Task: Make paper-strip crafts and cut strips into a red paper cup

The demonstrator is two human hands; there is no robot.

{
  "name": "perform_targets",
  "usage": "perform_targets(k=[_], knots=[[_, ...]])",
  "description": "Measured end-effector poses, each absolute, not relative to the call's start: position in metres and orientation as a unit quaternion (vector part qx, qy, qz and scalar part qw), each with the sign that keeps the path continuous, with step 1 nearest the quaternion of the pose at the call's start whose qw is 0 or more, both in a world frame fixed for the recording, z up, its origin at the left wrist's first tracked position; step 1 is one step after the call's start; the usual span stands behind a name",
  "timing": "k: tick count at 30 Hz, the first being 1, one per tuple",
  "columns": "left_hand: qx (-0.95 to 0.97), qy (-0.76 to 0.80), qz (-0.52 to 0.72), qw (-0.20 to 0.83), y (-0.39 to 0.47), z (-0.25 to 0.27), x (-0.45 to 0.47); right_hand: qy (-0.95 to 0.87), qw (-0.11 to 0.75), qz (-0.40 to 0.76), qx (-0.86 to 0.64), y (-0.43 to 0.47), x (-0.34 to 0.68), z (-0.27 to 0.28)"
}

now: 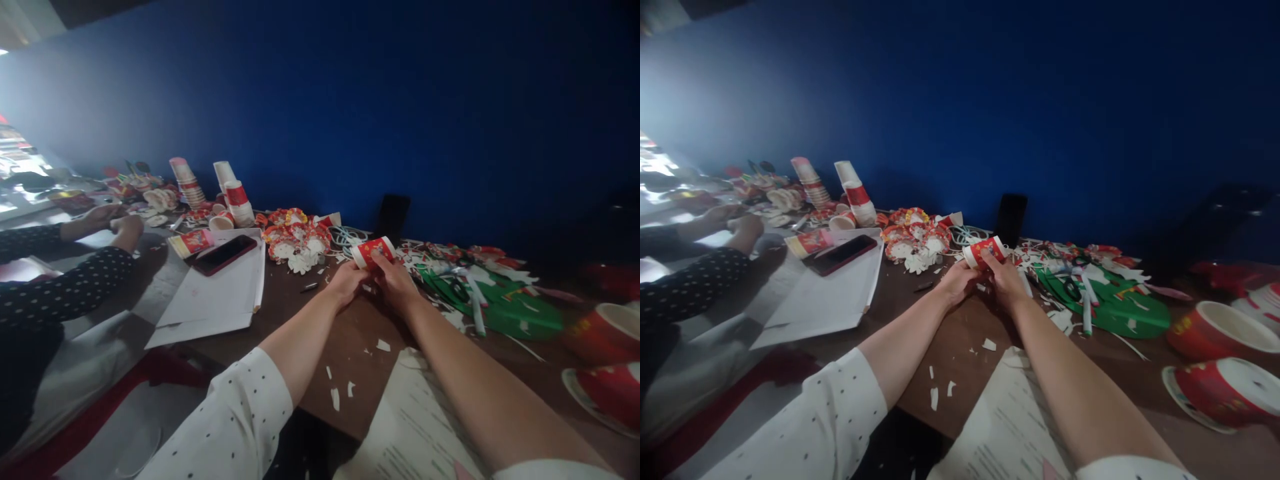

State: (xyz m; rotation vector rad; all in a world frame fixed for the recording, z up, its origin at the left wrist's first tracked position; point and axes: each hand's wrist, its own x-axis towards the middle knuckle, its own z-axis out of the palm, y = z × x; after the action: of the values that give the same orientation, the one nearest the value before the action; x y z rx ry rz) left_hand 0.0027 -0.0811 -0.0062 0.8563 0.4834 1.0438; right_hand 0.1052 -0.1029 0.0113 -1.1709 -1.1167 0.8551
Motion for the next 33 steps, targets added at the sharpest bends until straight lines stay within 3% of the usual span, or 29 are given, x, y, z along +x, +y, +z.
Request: perform_targets(k=[3, 7, 16, 23, 27, 33], knots=[[0.404, 0.222, 0.462, 0.757, -0.083, -0.003, 0.0, -0.41, 0.645, 0.48, -0.43, -0.099, 0.109, 0.009], [0.436, 0.239, 0.453, 0.74, -0.084, -0.002, -0.003, -0.341, 0.667, 0.523, -0.406, -0.093, 0.116, 0.001], [0.412, 0.288, 0.48, 0.719, -0.082, -0.008, 0.006, -0.347, 0.69, 0.5, -0.393, -0.089, 0.109, -0.004], [0.459, 0.424, 0.505, 0.596, -0.082, -0.01, 0.006, -0.363, 0.678, 0.482, -0.421, -0.093, 0.106, -0.001], [0.418, 0.461, 0.569, 0.537, -0.104, 0.016, -0.005, -0.32, 0.701, 0.478, -0.421, -0.087, 0.109, -0.006], [0.439, 0.277, 0.697, 0.494, -0.164, 0.088, -0.088, -0.321, 0.698, 0.482, -0.422, -0.081, 0.114, -0.01]])
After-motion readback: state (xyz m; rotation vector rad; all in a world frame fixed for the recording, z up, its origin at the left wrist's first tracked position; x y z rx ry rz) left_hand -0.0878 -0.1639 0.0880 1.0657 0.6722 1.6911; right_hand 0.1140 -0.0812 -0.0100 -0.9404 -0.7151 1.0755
